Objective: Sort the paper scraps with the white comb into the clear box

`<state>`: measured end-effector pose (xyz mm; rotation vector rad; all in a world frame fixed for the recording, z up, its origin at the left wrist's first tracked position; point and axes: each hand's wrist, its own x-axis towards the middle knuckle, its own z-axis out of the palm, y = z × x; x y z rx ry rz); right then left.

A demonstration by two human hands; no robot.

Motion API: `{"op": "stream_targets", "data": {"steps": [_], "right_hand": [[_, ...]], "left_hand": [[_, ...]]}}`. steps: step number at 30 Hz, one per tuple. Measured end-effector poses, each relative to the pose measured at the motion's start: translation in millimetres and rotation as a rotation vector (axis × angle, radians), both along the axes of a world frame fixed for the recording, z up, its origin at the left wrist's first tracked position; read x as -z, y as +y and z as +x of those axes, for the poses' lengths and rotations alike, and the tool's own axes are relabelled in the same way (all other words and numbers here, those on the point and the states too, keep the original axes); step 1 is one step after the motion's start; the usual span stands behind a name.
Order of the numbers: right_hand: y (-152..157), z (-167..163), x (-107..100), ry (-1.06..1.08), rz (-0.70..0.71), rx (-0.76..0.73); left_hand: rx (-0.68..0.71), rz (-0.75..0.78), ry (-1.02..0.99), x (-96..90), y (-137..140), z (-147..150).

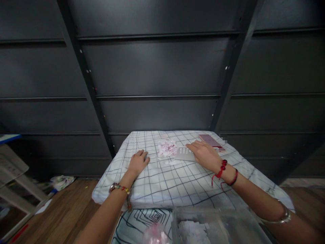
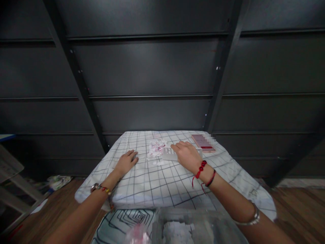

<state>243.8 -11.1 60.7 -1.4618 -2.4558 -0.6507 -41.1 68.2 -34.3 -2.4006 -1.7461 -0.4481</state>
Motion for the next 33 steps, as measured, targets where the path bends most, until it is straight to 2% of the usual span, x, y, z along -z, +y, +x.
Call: {"op": "stream_targets", "data": {"steps": [6, 12, 20, 26, 33], "right_hand": [[7, 3, 2, -0.009, -0.005, 0.034], [8, 3, 3, 0.049, 0.055, 0.033], [8, 1, 8, 0.032, 0.019, 0.011], [6, 4, 16, 0.106, 0.056, -0.124], [-1, 12, 15, 0.093, 0.000, -0.196]], "left_hand": [[-0.004, -0.011, -0.011, -0.5, 0, 1], [-0.011, -0.014, 0.016, -4.5, -3, 3], [-0.014, -0.014, 0.006, -5.5, -4, 3], [-0.009, -0.005, -0.025, -3.9, -4, 3], [-0.016, -0.019, -0.038, -4.4, -4, 3]]}}
